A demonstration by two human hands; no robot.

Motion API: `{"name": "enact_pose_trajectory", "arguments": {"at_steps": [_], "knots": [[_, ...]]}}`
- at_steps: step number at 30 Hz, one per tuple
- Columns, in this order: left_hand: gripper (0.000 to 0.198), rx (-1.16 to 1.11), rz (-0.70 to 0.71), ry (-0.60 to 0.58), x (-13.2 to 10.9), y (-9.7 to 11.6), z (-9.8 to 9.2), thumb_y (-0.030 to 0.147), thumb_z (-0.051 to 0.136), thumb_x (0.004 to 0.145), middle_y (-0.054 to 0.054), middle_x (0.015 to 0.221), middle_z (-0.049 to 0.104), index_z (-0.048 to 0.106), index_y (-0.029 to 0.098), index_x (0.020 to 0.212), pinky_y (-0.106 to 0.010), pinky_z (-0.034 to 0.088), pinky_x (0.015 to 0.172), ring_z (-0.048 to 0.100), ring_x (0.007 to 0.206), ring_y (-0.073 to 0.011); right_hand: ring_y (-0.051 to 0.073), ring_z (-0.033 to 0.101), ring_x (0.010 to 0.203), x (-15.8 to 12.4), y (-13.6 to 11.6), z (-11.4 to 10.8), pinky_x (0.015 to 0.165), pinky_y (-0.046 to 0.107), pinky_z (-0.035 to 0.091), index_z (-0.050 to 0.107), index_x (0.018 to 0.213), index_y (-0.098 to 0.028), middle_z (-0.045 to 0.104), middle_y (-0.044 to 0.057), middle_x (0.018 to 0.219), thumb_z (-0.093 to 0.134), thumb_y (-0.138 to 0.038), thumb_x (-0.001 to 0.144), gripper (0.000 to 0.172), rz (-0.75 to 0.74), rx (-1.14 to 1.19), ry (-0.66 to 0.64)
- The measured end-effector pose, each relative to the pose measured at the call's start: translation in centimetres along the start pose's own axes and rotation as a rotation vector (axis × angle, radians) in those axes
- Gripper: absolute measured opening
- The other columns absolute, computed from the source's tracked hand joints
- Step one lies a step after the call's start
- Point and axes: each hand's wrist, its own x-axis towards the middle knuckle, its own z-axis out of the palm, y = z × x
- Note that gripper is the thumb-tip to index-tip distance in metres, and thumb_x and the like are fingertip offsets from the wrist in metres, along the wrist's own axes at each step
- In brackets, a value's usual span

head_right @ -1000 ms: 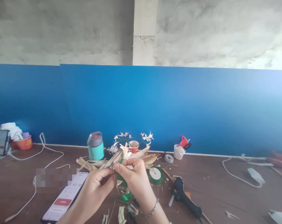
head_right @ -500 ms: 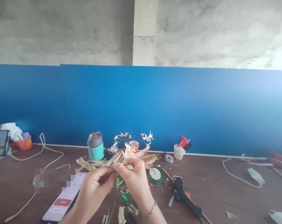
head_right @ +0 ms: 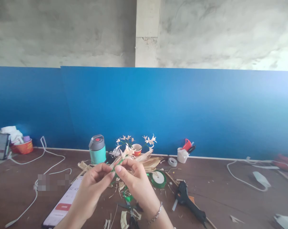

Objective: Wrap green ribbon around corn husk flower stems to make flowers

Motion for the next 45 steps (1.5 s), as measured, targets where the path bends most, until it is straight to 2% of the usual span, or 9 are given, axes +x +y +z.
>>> {"name": "enact_pose_trajectory", "arguments": {"at_steps": [3,8,16,19,23,28,35,42,45], "knots": [[0.027,-0.183,-0.096,-0.024,0.3,0.3,-0.3,0.038,0.069,0.068,0.011,0.043,0.030,0.051,0.018,0.067,-0.018,0.012,0.039,0.016,0.041,-0.0043,0.018,0.057,0.081,0.0,-0.2,-0.4,0.074,0.027,0.045,0.068,0.083,-0.019,0.063,0.003,0.079,0.060,-0.047,0.081,0.029,0.025,0.003,-0.084],[0.030,-0.446,-0.172,-0.059,0.4,0.3,-0.2,0.037,0.073,0.066,0.013,0.044,0.022,0.050,0.019,0.068,-0.017,0.011,0.039,0.010,0.042,-0.0041,0.014,0.051,0.067,0.2,0.3,-0.4,0.061,0.023,0.039,0.065,0.071,-0.017,0.060,0.000,0.070,0.073,-0.040,0.071,0.024,0.085,0.074,-0.040],[0.029,-0.618,-0.167,-0.025,0.6,-1.0,0.0,0.033,0.075,0.069,0.013,0.046,0.019,0.051,0.017,0.069,-0.015,0.012,0.038,0.009,0.042,-0.0034,0.009,0.042,0.054,0.2,0.4,-0.1,0.054,0.022,0.033,0.062,0.060,-0.015,0.052,-0.004,0.056,0.079,-0.037,0.062,0.028,0.187,0.119,-0.061],[0.030,-0.589,-0.190,-0.085,0.8,-0.7,-0.4,0.034,0.074,0.071,0.013,0.046,0.020,0.050,0.017,0.067,-0.016,0.011,0.038,0.008,0.042,-0.0035,0.011,0.049,0.061,0.4,0.5,-0.6,0.060,0.023,0.039,0.067,0.068,-0.016,0.059,-0.001,0.065,0.075,-0.039,0.069,0.024,0.172,0.084,-0.134],[0.033,-0.553,-0.247,-0.164,0.8,0.0,-0.3,0.036,0.074,0.070,0.013,0.046,0.023,0.048,0.017,0.064,-0.016,0.009,0.037,0.010,0.040,-0.0028,0.017,0.057,0.082,0.5,0.5,-0.6,0.073,0.027,0.045,0.071,0.090,-0.022,0.066,0.003,0.089,0.071,-0.042,0.074,0.026,0.068,0.110,-0.088],[0.035,-0.360,-0.256,-0.240,0.5,0.2,0.3,0.044,0.072,0.068,0.010,0.043,0.038,0.050,0.018,0.063,-0.018,0.008,0.037,0.017,0.035,-0.0017,0.019,0.058,0.080,0.4,0.1,0.1,0.074,0.030,0.047,0.068,0.056,-0.019,0.066,0.005,0.086,0.075,-0.037,0.068,0.023,-0.070,0.197,0.002],[0.024,0.144,0.046,-0.225,0.1,0.5,-0.1,0.032,0.062,0.077,0.005,0.048,0.045,0.053,0.018,0.060,-0.021,0.025,0.043,0.035,0.043,-0.0077,0.019,0.054,0.073,0.3,-0.2,0.4,0.070,0.031,0.043,0.063,0.048,-0.018,0.061,0.003,0.067,0.074,-0.034,0.067,0.028,-0.086,-0.049,0.104],[0.017,0.545,0.335,-0.034,-0.1,-1.0,-0.1,0.025,0.056,0.079,0.000,0.055,0.058,0.058,0.019,0.064,-0.024,0.038,0.051,0.051,0.050,-0.0132,0.017,0.050,0.068,0.4,0.4,0.7,0.073,0.032,0.038,0.062,0.044,-0.018,0.057,0.001,0.061,0.072,-0.031,0.068,0.029,-0.098,-0.095,0.189],[0.014,0.586,0.389,0.037,0.0,-1.5,-0.2,0.023,0.058,0.077,0.000,0.055,0.059,0.060,0.019,0.064,-0.024,0.038,0.052,0.052,0.051,-0.0138,0.016,0.051,0.069,0.3,0.7,0.8,0.074,0.032,0.039,0.062,0.046,-0.017,0.059,0.001,0.064,0.073,-0.030,0.069,0.029,-0.086,-0.057,0.176]]}}
